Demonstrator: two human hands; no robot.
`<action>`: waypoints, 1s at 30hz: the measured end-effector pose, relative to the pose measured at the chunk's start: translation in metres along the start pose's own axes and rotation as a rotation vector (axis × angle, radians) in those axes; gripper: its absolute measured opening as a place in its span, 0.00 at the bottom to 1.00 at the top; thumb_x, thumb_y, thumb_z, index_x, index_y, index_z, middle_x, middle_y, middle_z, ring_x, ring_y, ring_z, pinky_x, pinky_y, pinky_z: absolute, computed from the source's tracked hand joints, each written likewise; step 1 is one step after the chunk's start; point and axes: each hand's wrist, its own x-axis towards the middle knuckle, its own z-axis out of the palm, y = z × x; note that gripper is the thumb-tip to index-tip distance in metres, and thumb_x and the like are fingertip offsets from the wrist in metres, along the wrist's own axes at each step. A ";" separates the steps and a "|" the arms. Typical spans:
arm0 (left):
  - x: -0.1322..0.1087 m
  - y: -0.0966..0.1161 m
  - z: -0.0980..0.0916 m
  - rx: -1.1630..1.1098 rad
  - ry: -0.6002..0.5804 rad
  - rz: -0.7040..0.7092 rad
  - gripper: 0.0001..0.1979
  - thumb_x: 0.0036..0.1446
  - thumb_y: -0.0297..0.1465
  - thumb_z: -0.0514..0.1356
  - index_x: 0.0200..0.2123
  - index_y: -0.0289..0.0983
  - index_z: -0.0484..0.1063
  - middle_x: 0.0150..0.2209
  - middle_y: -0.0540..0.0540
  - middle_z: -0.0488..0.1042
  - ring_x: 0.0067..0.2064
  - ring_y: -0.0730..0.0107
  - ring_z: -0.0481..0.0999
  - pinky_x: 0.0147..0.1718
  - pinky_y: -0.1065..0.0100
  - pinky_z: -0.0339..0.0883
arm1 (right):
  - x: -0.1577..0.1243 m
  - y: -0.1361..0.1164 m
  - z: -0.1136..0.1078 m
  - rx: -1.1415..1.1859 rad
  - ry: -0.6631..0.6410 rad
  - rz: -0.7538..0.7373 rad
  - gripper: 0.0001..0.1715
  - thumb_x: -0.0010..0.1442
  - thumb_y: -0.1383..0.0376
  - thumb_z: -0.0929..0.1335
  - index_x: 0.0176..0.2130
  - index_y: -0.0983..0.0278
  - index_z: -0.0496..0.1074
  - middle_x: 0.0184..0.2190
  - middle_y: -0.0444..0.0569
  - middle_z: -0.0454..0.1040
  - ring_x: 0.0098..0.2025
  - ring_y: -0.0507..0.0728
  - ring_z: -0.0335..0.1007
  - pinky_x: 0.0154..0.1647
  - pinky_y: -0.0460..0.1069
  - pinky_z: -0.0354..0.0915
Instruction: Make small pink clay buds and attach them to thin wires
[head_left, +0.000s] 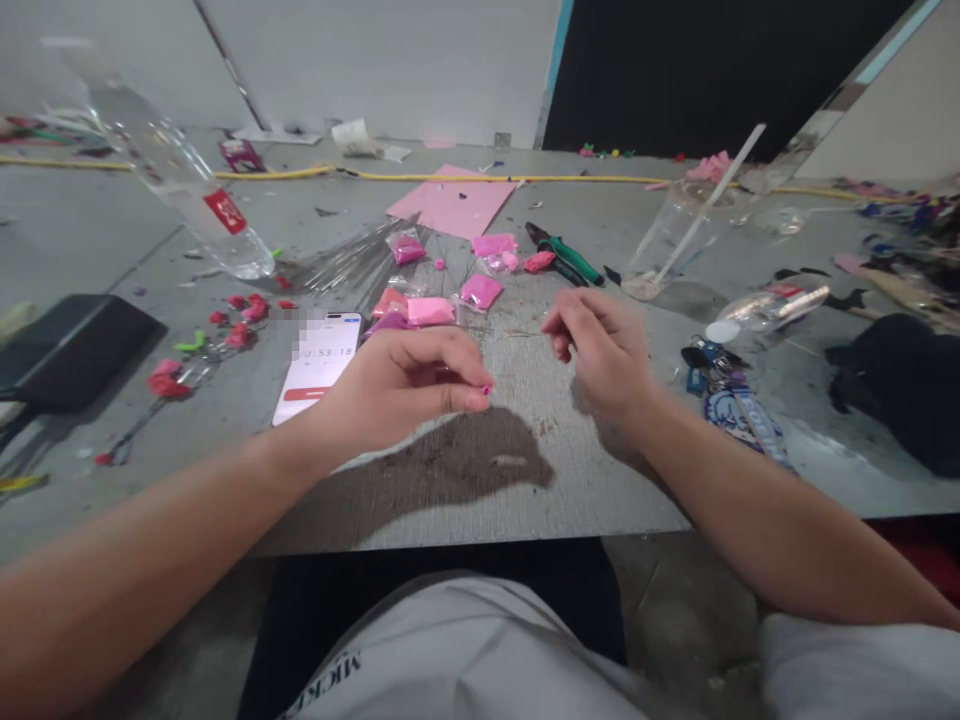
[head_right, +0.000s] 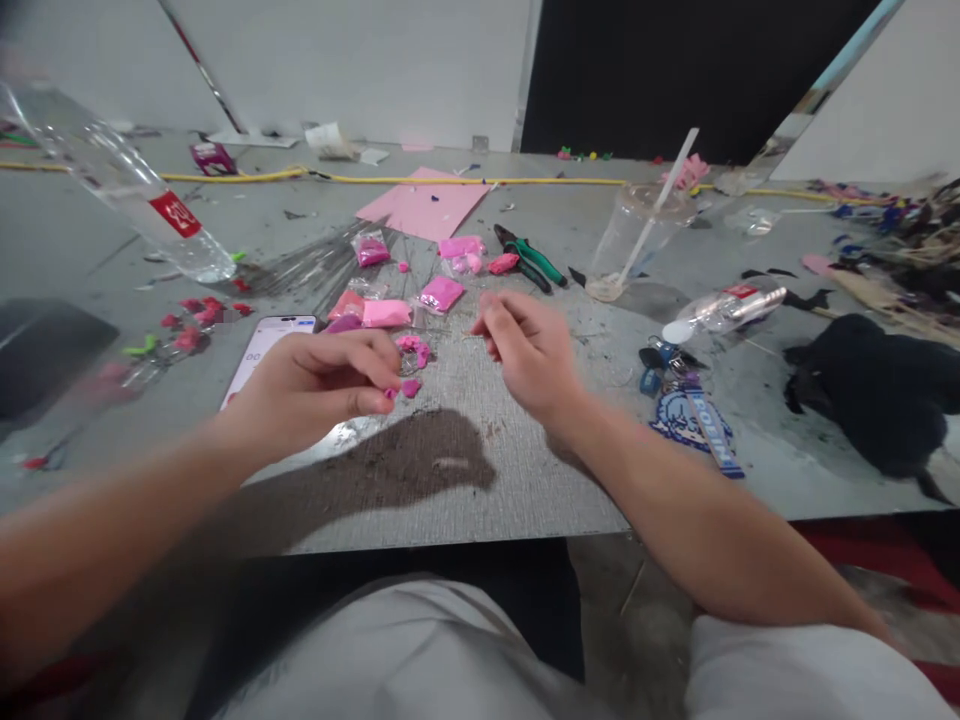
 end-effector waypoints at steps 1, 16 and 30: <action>-0.005 -0.002 0.000 -0.079 0.025 -0.005 0.08 0.55 0.33 0.78 0.32 0.39 0.84 0.32 0.48 0.77 0.33 0.72 0.75 0.32 0.68 0.72 | -0.006 -0.007 0.002 -0.059 -0.048 -0.072 0.25 0.76 0.50 0.65 0.30 0.59 0.74 0.21 0.41 0.68 0.23 0.51 0.64 0.25 0.48 0.60; -0.022 0.006 0.014 -0.303 0.009 -0.052 0.08 0.49 0.27 0.80 0.30 0.41 0.86 0.29 0.50 0.76 0.31 0.76 0.75 0.30 0.73 0.73 | -0.046 -0.048 0.020 -0.267 -0.343 -0.620 0.09 0.71 0.67 0.68 0.50 0.58 0.75 0.38 0.53 0.82 0.38 0.61 0.78 0.40 0.58 0.78; -0.020 0.012 0.012 -0.160 -0.020 -0.016 0.09 0.50 0.30 0.80 0.27 0.41 0.84 0.28 0.50 0.75 0.30 0.75 0.74 0.29 0.72 0.71 | -0.046 -0.050 0.020 -0.265 -0.372 -0.627 0.06 0.73 0.65 0.67 0.47 0.57 0.75 0.38 0.52 0.83 0.38 0.60 0.79 0.41 0.58 0.80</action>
